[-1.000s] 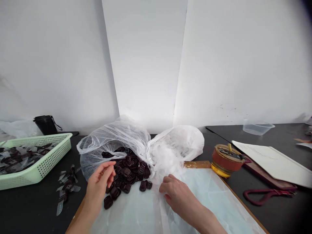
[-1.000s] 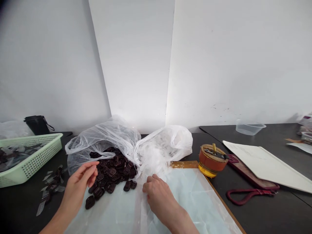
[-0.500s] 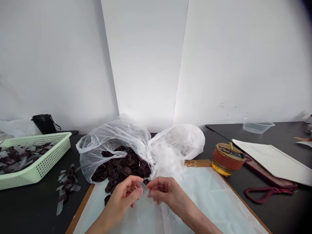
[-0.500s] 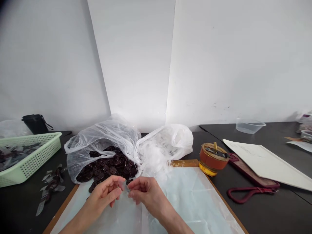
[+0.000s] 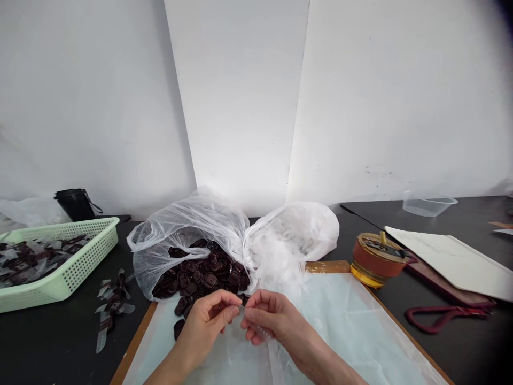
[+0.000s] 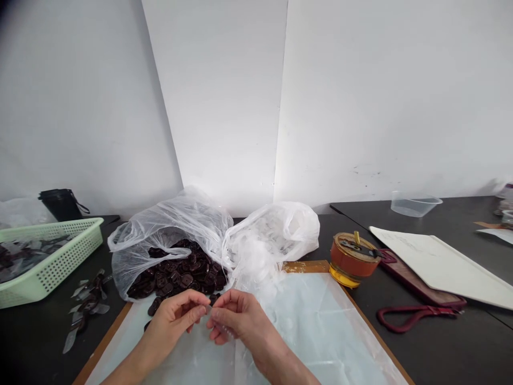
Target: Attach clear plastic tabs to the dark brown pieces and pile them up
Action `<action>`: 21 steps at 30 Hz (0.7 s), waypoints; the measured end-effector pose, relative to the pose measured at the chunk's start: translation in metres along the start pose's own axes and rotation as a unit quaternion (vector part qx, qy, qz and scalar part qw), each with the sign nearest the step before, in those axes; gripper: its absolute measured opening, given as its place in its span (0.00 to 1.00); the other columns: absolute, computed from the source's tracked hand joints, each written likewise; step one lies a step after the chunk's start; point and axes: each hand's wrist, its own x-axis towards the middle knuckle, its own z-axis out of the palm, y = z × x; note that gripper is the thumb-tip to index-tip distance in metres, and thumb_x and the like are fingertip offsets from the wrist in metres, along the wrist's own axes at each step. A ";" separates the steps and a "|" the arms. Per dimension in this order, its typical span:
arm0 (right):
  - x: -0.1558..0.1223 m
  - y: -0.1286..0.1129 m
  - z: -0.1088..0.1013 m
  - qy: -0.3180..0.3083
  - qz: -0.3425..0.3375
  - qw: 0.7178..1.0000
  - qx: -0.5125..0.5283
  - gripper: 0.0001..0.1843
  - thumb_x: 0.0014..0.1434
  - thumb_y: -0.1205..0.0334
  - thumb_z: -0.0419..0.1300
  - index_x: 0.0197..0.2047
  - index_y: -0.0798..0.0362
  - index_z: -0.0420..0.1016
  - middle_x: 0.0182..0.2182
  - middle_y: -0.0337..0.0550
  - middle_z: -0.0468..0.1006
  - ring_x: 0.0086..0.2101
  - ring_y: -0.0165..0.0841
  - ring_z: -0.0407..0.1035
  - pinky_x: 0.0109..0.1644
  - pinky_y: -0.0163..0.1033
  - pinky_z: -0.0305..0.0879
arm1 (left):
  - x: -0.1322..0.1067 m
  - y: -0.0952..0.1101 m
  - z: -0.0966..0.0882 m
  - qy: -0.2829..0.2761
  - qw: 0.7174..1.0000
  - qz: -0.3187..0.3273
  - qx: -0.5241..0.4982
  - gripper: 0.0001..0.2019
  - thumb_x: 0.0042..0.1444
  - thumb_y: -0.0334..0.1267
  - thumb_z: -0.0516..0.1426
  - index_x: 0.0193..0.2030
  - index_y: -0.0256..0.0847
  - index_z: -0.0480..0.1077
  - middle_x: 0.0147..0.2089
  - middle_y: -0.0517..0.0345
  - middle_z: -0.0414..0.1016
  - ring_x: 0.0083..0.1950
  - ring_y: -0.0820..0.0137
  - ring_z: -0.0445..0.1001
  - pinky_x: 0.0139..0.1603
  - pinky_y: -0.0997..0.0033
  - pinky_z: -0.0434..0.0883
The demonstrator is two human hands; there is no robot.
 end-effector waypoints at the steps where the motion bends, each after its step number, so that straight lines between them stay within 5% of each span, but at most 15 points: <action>1: 0.001 -0.001 -0.002 0.019 -0.002 1.000 -0.001 0.16 0.49 0.54 0.70 0.32 0.55 0.73 0.27 0.41 0.80 0.25 0.29 0.72 0.31 0.33 0.66 | 0.001 0.001 0.001 0.008 0.999 0.017 0.026 0.09 0.59 0.39 0.58 0.43 0.44 0.77 0.35 0.56 0.78 0.32 0.67 0.72 0.32 0.71 0.69; 4: 0.004 -0.006 -0.009 0.068 -0.005 0.998 -0.013 0.18 0.43 0.53 0.73 0.30 0.55 0.73 0.24 0.37 0.78 0.25 0.28 0.71 0.31 0.32 0.64 | 0.002 0.001 0.003 0.031 0.986 0.084 0.142 0.13 0.59 0.34 0.57 0.50 0.48 0.75 0.48 0.52 0.77 0.46 0.60 0.73 0.44 0.65 0.72; 9: 0.005 -0.012 -0.014 0.111 -0.050 0.992 -0.031 0.14 0.44 0.55 0.72 0.29 0.54 0.76 0.22 0.34 0.75 0.25 0.27 0.67 0.33 0.33 0.64 | 0.004 -0.006 0.009 0.008 0.948 0.120 0.293 0.14 0.57 0.32 0.58 0.49 0.47 0.77 0.50 0.50 0.77 0.53 0.54 0.71 0.55 0.52 0.69; 14: 0.006 -0.008 -0.012 0.111 -0.059 0.991 -0.051 0.15 0.44 0.52 0.72 0.32 0.54 0.80 0.23 0.36 0.76 0.26 0.29 0.68 0.33 0.35 0.65 | 0.005 -0.007 0.009 -0.011 0.946 0.124 0.298 0.12 0.59 0.30 0.55 0.45 0.47 0.77 0.52 0.51 0.77 0.53 0.57 0.72 0.55 0.56 0.69; 18: 0.010 -0.002 -0.014 0.118 -0.080 0.988 -0.061 0.14 0.43 0.53 0.72 0.31 0.53 0.81 0.24 0.37 0.77 0.25 0.29 0.67 0.32 0.35 0.65 | 0.004 0.000 0.007 -0.018 0.939 0.105 0.326 0.08 0.58 0.29 0.54 0.36 0.44 0.74 0.41 0.53 0.78 0.45 0.58 0.72 0.46 0.59 0.69; 21: 0.012 0.001 -0.014 0.127 -0.095 0.985 -0.066 0.14 0.42 0.55 0.73 0.30 0.53 0.80 0.23 0.36 0.76 0.24 0.28 0.66 0.30 0.34 0.65 | 0.003 0.001 0.007 -0.012 0.936 0.090 0.340 0.10 0.55 0.29 0.55 0.41 0.44 0.73 0.42 0.53 0.77 0.43 0.57 0.73 0.43 0.61 0.68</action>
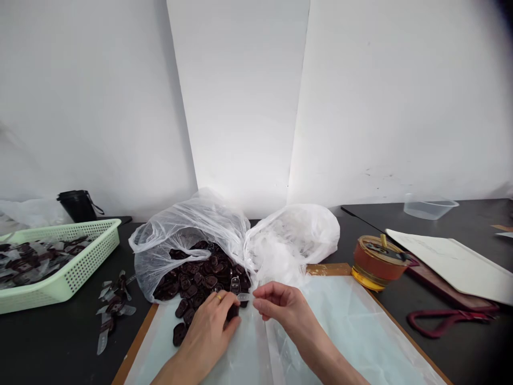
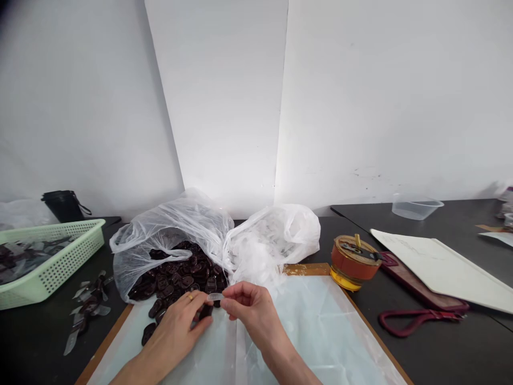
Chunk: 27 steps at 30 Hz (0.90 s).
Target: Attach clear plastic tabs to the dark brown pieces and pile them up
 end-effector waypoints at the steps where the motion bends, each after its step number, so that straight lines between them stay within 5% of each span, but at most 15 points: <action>1: 0.000 0.000 0.000 0.000 -0.007 1.000 0.002 0.13 0.42 0.56 0.73 0.30 0.54 0.80 0.22 0.36 0.76 0.23 0.27 0.66 0.30 0.34 0.64 | 0.000 0.000 0.000 -0.002 1.000 -0.005 0.003 0.12 0.54 0.29 0.55 0.44 0.43 0.73 0.43 0.52 0.76 0.43 0.57 0.73 0.43 0.61 0.68; 8: -0.002 -0.004 0.003 0.007 -0.045 0.999 -0.017 0.13 0.46 0.55 0.72 0.30 0.55 0.80 0.19 0.35 0.75 0.21 0.27 0.65 0.27 0.33 0.62 | -0.005 0.004 -0.006 -0.018 0.999 -0.037 -0.007 0.11 0.51 0.28 0.53 0.39 0.43 0.74 0.39 0.54 0.74 0.34 0.63 0.74 0.38 0.64 0.67; 13: -0.004 -0.005 0.004 0.014 -0.056 0.998 -0.026 0.14 0.46 0.52 0.71 0.29 0.54 0.80 0.18 0.35 0.74 0.20 0.28 0.65 0.27 0.34 0.63 | -0.008 -0.002 -0.012 -0.017 0.983 -0.102 -0.152 0.04 0.50 0.31 0.57 0.33 0.45 0.69 0.31 0.59 0.75 0.32 0.63 0.74 0.34 0.67 0.67; 16: -0.006 -0.008 0.005 0.030 -0.064 0.997 -0.034 0.14 0.47 0.51 0.71 0.28 0.54 0.80 0.18 0.36 0.73 0.21 0.29 0.65 0.27 0.34 0.64 | -0.006 -0.007 -0.015 -0.009 0.932 -0.151 -0.329 0.06 0.49 0.35 0.62 0.26 0.43 0.67 0.35 0.55 0.79 0.37 0.62 0.76 0.39 0.66 0.70; 22: -0.012 -0.016 0.008 0.054 -0.084 0.994 -0.037 0.15 0.50 0.49 0.69 0.27 0.53 0.78 0.19 0.37 0.73 0.23 0.30 0.65 0.28 0.34 0.64 | -0.004 -0.006 -0.019 0.041 0.760 -0.206 -0.616 0.13 0.48 0.40 0.68 0.23 0.40 0.70 0.41 0.52 0.82 0.49 0.63 0.77 0.58 0.63 0.70; 27: -0.015 -0.012 0.013 0.059 -0.093 0.991 -0.070 0.14 0.51 0.51 0.67 0.25 0.53 0.76 0.17 0.36 0.70 0.21 0.29 0.63 0.26 0.33 0.62 | -0.005 -0.009 -0.012 0.039 0.690 -0.224 -0.687 0.08 0.50 0.34 0.69 0.26 0.39 0.74 0.38 0.58 0.81 0.42 0.73 0.79 0.53 0.75 0.74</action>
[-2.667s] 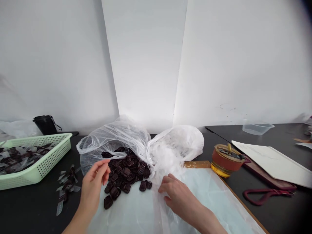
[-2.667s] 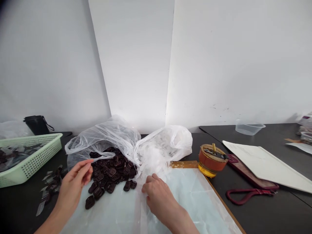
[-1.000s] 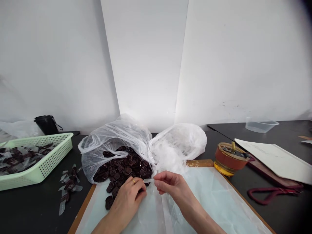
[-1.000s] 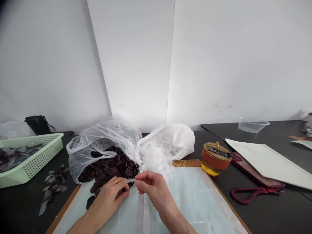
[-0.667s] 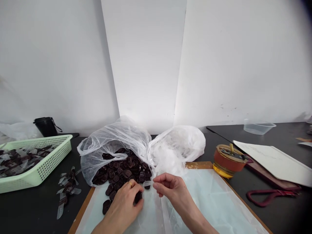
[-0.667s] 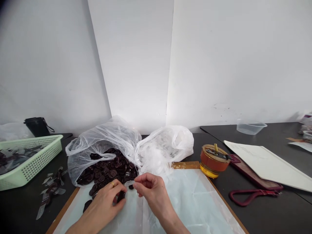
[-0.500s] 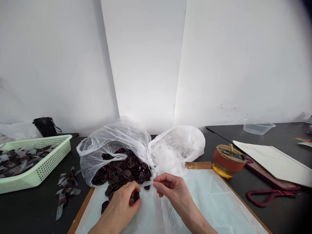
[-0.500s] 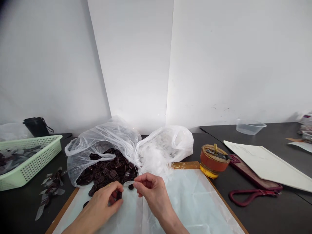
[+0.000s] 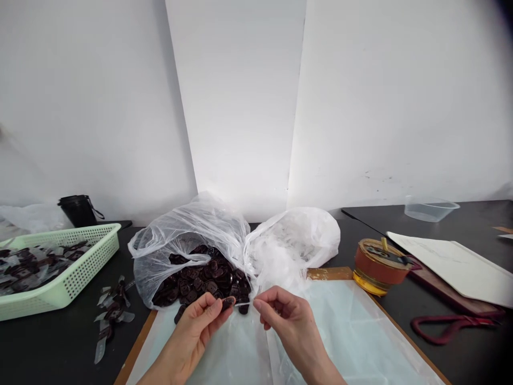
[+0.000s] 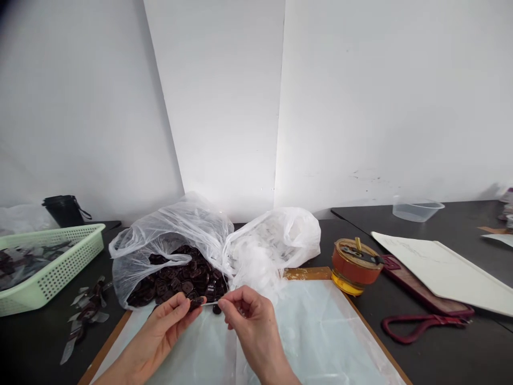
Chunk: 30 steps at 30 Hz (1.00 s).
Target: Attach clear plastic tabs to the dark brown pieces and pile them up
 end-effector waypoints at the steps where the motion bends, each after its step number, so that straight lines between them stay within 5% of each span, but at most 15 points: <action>1: -0.001 0.001 0.001 0.003 -0.001 1.000 -0.009 0.14 0.52 0.51 0.66 0.25 0.53 0.76 0.17 0.36 0.70 0.21 0.29 0.63 0.25 0.33 0.62 | 0.000 -0.001 0.000 0.004 1.000 -0.005 -0.007 0.07 0.50 0.34 0.69 0.27 0.39 0.75 0.38 0.58 0.81 0.42 0.73 0.79 0.52 0.77 0.74; 14: -0.001 0.004 0.006 -0.002 -0.013 0.997 -0.080 0.12 0.56 0.54 0.63 0.27 0.55 0.75 0.19 0.36 0.69 0.23 0.29 0.62 0.27 0.33 0.58 | -0.003 -0.003 0.008 -0.018 1.000 -0.003 -0.004 0.10 0.51 0.34 0.68 0.24 0.38 0.73 0.38 0.56 0.81 0.43 0.73 0.78 0.56 0.74 0.73; 30: -0.007 0.005 0.008 -0.011 -0.135 0.976 -0.168 0.09 0.57 0.64 0.60 0.26 0.53 0.74 0.24 0.39 0.72 0.26 0.31 0.64 0.29 0.34 0.59 | -0.009 -0.002 0.012 0.017 0.999 0.018 0.034 0.13 0.47 0.37 0.70 0.23 0.39 0.70 0.43 0.54 0.81 0.46 0.69 0.77 0.57 0.70 0.70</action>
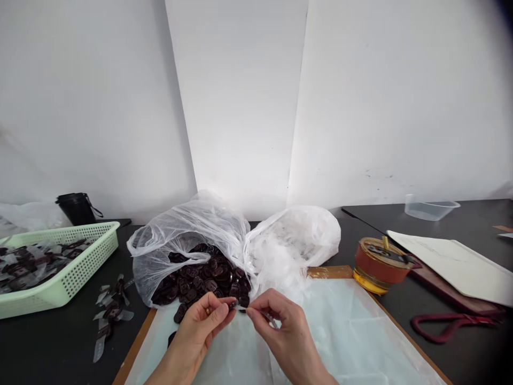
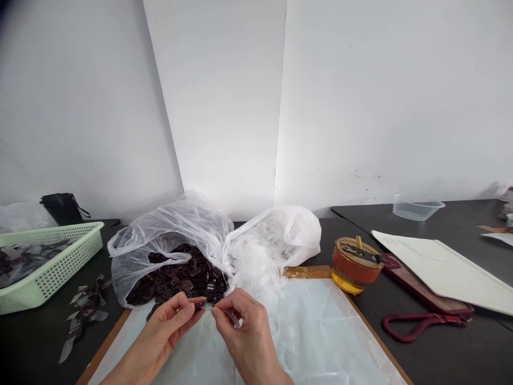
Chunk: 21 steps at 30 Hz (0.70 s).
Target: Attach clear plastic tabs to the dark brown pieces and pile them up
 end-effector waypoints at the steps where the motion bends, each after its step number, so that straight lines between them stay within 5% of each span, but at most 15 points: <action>1: 0.000 0.000 0.000 -0.001 -0.001 1.000 0.001 0.09 0.57 0.64 0.60 0.26 0.53 0.74 0.24 0.39 0.73 0.26 0.31 0.64 0.29 0.34 0.59 | 0.000 0.000 0.000 0.000 1.000 0.002 0.005 0.13 0.47 0.37 0.70 0.23 0.39 0.70 0.43 0.54 0.81 0.46 0.69 0.77 0.57 0.69 0.70; 8: 0.000 0.002 0.001 0.002 0.029 0.999 0.019 0.10 0.58 0.60 0.61 0.27 0.53 0.74 0.23 0.38 0.71 0.26 0.31 0.64 0.30 0.34 0.60 | -0.002 0.001 0.003 0.004 0.999 0.023 0.046 0.13 0.47 0.41 0.69 0.24 0.39 0.71 0.45 0.52 0.81 0.47 0.66 0.76 0.57 0.67 0.70; 21: -0.002 0.019 0.012 -0.022 0.112 0.972 0.203 0.14 0.56 0.50 0.66 0.36 0.54 0.79 0.27 0.43 0.78 0.28 0.34 0.73 0.34 0.37 0.71 | -0.004 0.006 0.007 0.022 0.996 0.058 0.070 0.13 0.44 0.42 0.70 0.24 0.40 0.72 0.44 0.50 0.81 0.49 0.62 0.76 0.55 0.63 0.70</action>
